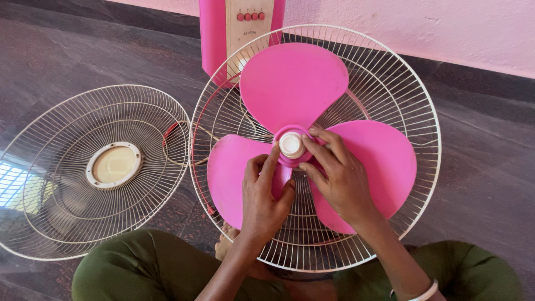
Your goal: The person removes the central cap and fan blades from a pink electric fan, then reattaches the blades to the motor shaft. The person works by hand, handling the fan blades and cap while sitting on the floor.
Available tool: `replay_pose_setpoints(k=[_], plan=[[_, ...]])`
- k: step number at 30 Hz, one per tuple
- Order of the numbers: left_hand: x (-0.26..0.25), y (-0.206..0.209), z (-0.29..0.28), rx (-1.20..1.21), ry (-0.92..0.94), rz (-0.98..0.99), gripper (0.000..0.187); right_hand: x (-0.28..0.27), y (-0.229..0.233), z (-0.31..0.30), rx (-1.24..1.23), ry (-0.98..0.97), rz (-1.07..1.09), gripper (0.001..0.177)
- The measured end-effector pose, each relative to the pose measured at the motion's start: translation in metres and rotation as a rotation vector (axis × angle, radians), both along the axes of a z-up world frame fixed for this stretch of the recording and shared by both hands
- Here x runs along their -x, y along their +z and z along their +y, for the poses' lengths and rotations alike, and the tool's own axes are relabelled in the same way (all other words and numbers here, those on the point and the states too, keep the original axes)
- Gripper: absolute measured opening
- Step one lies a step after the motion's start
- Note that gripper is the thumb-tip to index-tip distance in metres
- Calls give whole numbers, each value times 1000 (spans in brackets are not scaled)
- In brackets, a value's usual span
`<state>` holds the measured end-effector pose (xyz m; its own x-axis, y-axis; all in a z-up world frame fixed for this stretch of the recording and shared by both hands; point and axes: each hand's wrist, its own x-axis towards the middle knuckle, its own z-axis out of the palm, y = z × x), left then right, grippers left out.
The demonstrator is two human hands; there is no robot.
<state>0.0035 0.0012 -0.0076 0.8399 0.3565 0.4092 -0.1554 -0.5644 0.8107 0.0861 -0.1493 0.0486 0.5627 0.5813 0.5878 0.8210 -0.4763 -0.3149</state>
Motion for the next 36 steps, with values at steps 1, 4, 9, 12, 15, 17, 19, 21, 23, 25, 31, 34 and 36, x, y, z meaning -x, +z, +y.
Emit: replay_pose_setpoints(k=[1,4,9,12,15,17,19,21,23,25,31,34,36], plan=[[0,0,1,4,-5,16,80,0,0,0,-5,0,-4,52],[-1,1,0,8,-8,18,83,1,1,0,-16,-2,0,50],[-1,4,1,5,-15,0,86,0,3,-1,-31,-3,71,41],[0,4,1,-16,-17,-20,86,1,4,0,-43,4,38,41],[0,5,1,-24,-15,-38,86,2,4,2,-72,4,-14,41],[0,5,0,-30,-9,-45,85,3,4,2,-80,-5,5,39],[1,5,0,-40,-1,-55,84,3,3,2,-98,-6,20,37],[2,6,-1,-47,3,-55,82,3,2,2,-124,2,32,35],[3,6,-1,-64,8,-66,79,3,0,1,-166,23,117,35],[3,7,-1,-91,14,-90,75,2,-1,1,-198,39,196,36],[4,14,-2,-133,63,-102,58,2,1,-2,-192,74,197,56],[2,20,0,-127,74,-160,51,2,3,-4,-116,79,123,59],[1,24,2,3,7,-173,46,2,4,-5,-54,67,117,55]])
